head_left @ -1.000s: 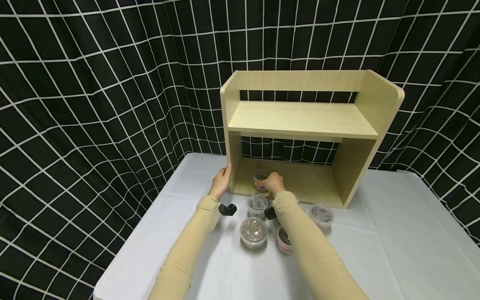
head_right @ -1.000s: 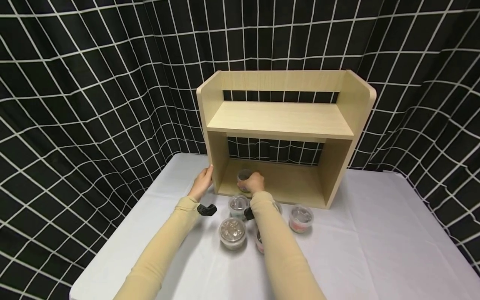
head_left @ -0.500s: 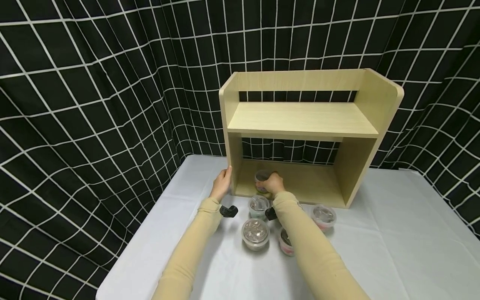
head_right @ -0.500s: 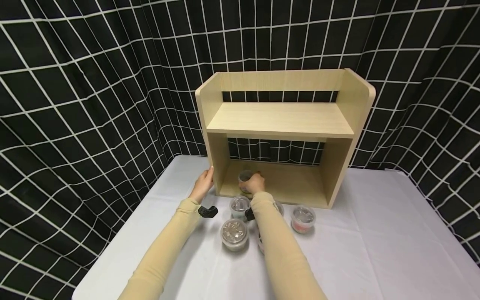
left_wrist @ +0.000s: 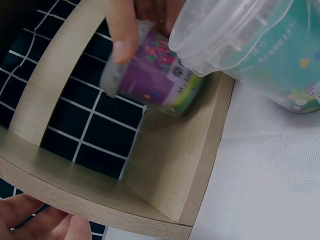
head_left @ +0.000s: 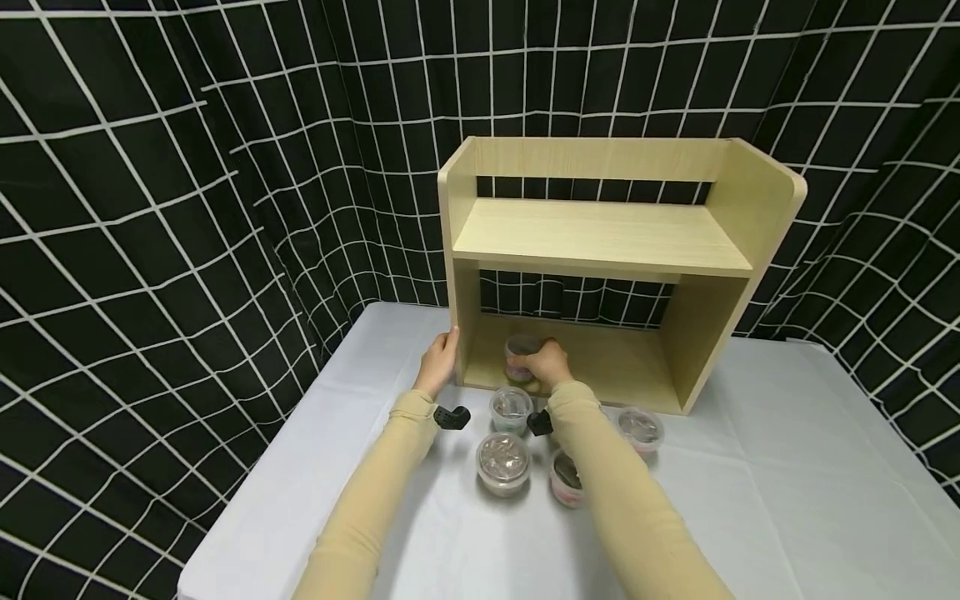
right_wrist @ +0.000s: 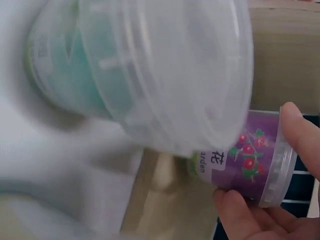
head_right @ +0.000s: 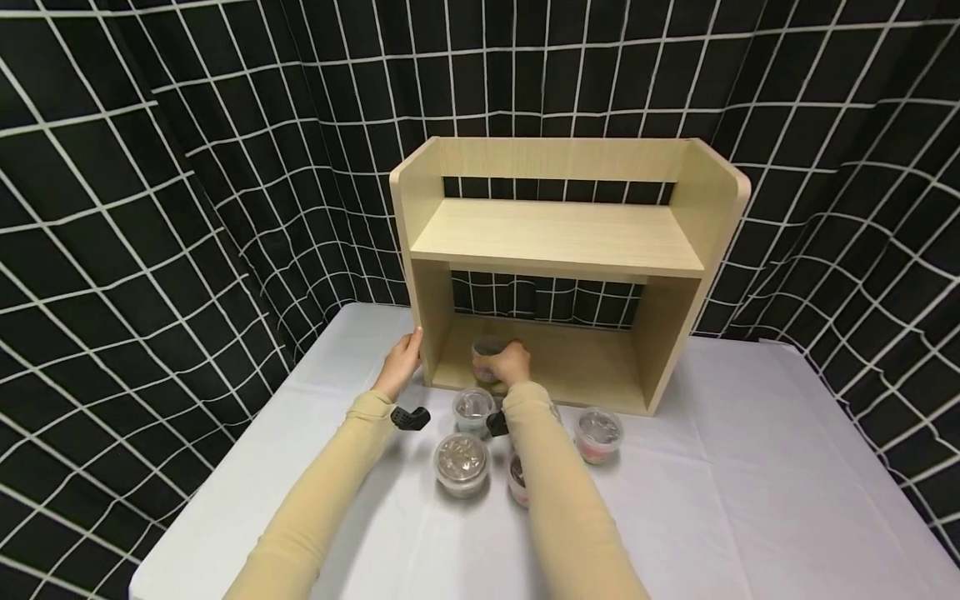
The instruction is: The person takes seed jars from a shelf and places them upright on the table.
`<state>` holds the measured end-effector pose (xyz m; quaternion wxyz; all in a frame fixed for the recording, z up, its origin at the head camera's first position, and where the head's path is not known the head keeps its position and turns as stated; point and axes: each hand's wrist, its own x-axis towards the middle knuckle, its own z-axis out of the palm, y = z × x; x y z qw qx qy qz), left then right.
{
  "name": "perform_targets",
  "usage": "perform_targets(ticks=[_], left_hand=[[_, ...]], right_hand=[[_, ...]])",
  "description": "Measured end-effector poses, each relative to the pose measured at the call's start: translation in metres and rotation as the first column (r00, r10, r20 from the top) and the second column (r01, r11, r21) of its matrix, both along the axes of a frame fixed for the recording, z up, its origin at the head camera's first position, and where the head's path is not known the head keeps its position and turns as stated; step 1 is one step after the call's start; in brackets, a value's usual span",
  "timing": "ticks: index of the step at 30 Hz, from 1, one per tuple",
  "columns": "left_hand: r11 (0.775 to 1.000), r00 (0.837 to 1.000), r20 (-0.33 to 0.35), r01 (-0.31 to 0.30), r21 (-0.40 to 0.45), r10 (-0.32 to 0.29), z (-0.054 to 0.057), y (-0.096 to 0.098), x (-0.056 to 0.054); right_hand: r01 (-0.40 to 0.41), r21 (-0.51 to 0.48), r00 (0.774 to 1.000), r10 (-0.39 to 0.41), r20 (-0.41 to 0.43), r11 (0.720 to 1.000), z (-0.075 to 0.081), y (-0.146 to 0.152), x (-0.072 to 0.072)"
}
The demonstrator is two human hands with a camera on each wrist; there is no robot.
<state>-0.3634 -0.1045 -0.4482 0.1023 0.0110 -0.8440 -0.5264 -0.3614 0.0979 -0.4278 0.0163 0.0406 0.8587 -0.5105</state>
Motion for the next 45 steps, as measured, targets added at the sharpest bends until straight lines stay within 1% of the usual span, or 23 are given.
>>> perform_targets(ticks=[2, 3, 6, 7, 9, 10, 13, 16, 17, 20, 23, 25, 30, 34, 37, 41, 45], left_hand=[[1.0, 1.0, 0.0, 0.008, 0.0, -0.008, 0.002, 0.0, -0.001], [1.0, 1.0, 0.0, 0.013, -0.003, -0.013, 0.003, 0.001, -0.001], [1.0, 1.0, 0.005, 0.018, -0.008, -0.018, 0.005, 0.001, -0.002], [1.0, 1.0, 0.007, 0.017, -0.009, -0.017, 0.006, 0.002, -0.002], [1.0, 1.0, 0.006, 0.014, -0.008, -0.014, 0.006, 0.002, -0.002], [1.0, 1.0, 0.004, 0.012, -0.005, -0.011, 0.006, 0.002, -0.002], [1.0, 1.0, -0.006, 0.012, -0.002, -0.012, 0.006, 0.002, -0.001], [1.0, 1.0, -0.006, 0.01, 0.0, -0.01, 0.004, 0.002, 0.0], [1.0, 1.0, -0.002, 0.008, 0.0, -0.008, 0.003, 0.002, 0.001], [1.0, 1.0, 0.002, 0.001, -0.001, -0.001, 0.002, 0.001, 0.002], [1.0, 1.0, -0.003, -0.004, -0.001, 0.004, 0.001, 0.001, 0.002], [1.0, 1.0, -0.003, -0.004, 0.002, 0.004, 0.001, 0.001, 0.002], [1.0, 1.0, 0.009, 0.003, 0.008, -0.003, 0.0, 0.0, 0.001], [1.0, 1.0, 0.008, 0.01, 0.012, -0.011, 0.001, 0.0, 0.0], [1.0, 1.0, 0.007, 0.013, 0.015, -0.013, 0.003, 0.0, -0.001], [1.0, 1.0, 0.013, 0.01, 0.019, -0.01, 0.003, 0.0, -0.002], [1.0, 1.0, 0.021, 0.009, 0.03, -0.01, 0.002, 0.0, -0.002]], right_hand=[[-0.014, -0.058, 1.0, 0.014, 0.003, 0.998, 0.005, 0.004, 0.0], [-0.022, -0.055, 1.0, 0.022, 0.004, 0.998, 0.009, 0.007, 0.0], [-0.044, 0.012, 0.999, 0.044, -0.003, 0.999, 0.02, 0.018, -0.002], [-0.047, 0.02, 0.999, 0.048, -0.007, 0.999, 0.023, 0.022, -0.003], [-0.047, 0.068, 0.998, 0.049, -0.028, 0.997, 0.031, 0.03, -0.005], [-0.047, 0.054, 0.998, 0.049, -0.039, 0.997, 0.034, 0.033, -0.006], [-0.064, -0.033, 0.995, 0.062, -0.078, 0.997, 0.044, 0.042, -0.006], [-0.116, -0.066, 0.988, 0.108, -0.114, 0.991, 0.052, 0.052, -0.002], [-0.136, -0.049, 0.983, 0.129, -0.128, 0.989, 0.055, 0.055, -0.001], [-0.161, 0.018, 0.976, 0.162, -0.147, 0.987, 0.06, 0.066, 0.007], [-0.165, 0.059, 0.974, 0.172, -0.145, 0.985, 0.065, 0.076, 0.015], [-0.164, 0.058, 0.977, 0.17, -0.129, 0.985, 0.068, 0.082, 0.02], [-0.175, 0.077, 0.975, 0.183, -0.123, 0.982, 0.071, 0.092, 0.036], [-0.19, 0.062, 0.97, 0.197, -0.139, 0.98, 0.07, 0.095, 0.053], [-0.196, 0.035, 0.966, 0.199, -0.168, 0.98, 0.068, 0.098, 0.067], [-0.207, 0.045, 0.956, 0.211, -0.201, 0.977, 0.063, 0.102, 0.085], [-0.21, 0.056, 0.954, 0.218, -0.204, 0.976, 0.059, 0.107, 0.103]])
